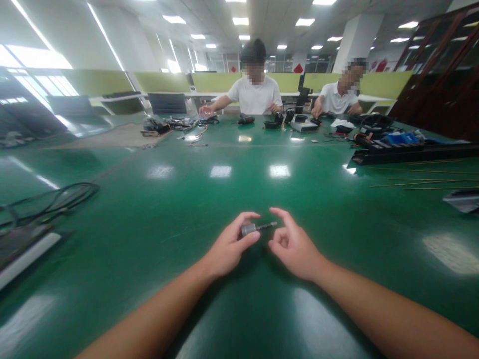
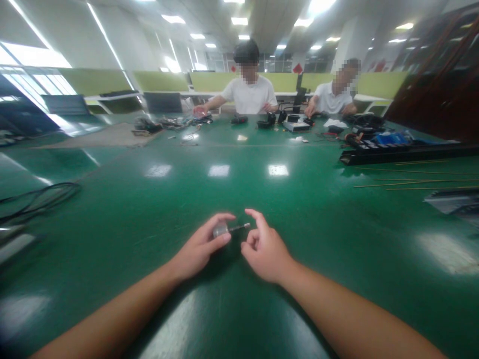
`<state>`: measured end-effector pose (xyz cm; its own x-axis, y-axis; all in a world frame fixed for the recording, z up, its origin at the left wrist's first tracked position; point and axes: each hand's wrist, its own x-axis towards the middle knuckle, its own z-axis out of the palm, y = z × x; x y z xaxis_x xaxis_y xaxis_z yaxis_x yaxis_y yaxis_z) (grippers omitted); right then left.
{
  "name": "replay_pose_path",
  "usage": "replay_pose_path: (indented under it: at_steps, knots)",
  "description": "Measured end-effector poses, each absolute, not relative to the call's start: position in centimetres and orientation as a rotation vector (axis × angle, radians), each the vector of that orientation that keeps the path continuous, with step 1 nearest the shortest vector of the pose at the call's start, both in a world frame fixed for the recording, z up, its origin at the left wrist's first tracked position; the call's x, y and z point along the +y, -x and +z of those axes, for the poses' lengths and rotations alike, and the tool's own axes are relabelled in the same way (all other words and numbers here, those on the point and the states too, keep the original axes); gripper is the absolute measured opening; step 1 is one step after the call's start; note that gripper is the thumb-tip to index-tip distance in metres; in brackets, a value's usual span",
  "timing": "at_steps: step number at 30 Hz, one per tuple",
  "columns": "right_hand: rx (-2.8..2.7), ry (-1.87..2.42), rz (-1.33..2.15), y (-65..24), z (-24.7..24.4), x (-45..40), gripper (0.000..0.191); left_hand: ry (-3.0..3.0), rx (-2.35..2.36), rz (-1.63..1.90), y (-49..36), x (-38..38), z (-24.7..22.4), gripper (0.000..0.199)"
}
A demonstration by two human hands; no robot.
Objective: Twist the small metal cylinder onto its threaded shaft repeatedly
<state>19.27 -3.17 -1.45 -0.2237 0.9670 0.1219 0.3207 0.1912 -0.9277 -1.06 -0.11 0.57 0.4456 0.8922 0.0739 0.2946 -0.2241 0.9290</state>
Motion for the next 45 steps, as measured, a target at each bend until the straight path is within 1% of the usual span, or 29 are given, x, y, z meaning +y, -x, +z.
replay_pose_path:
  at_steps: [7, 11, 16, 23, 28, 45]
  knots:
    - [-1.629, 1.215, 1.062, -18.92, -1.46, -3.09, 0.039, -1.796, 0.958, 0.779, 1.23, -0.13, 0.46, 0.03]
    - [-1.627, 1.135, 1.094, -18.88, -1.65, -2.96, 0.035, -1.834, 0.928, 0.75, 1.22, -0.08, 0.45, 0.03]
    - [-1.68, 1.165, 1.003, -18.92, -1.87, -2.9, 0.026, -1.848, 0.94, 0.744, 1.07, -0.19, 0.49, 0.029]
    - [-1.662, 1.138, 1.028, -18.94, -1.65, -2.96, 0.023, -1.838, 0.945, 0.728, 0.96, -0.4, 0.57, 0.033]
    - [-1.709, 1.158, 0.974, -19.11, -1.54, -2.94, 0.014, -1.852, 0.945, 0.74, 0.9, -0.46, 0.59, 0.031]
    - [-1.716, 1.169, 0.981, -19.15, -1.54, -2.81, 0.007, -1.827, 0.991, 0.776, 0.85, -0.37, 0.65, 0.033]
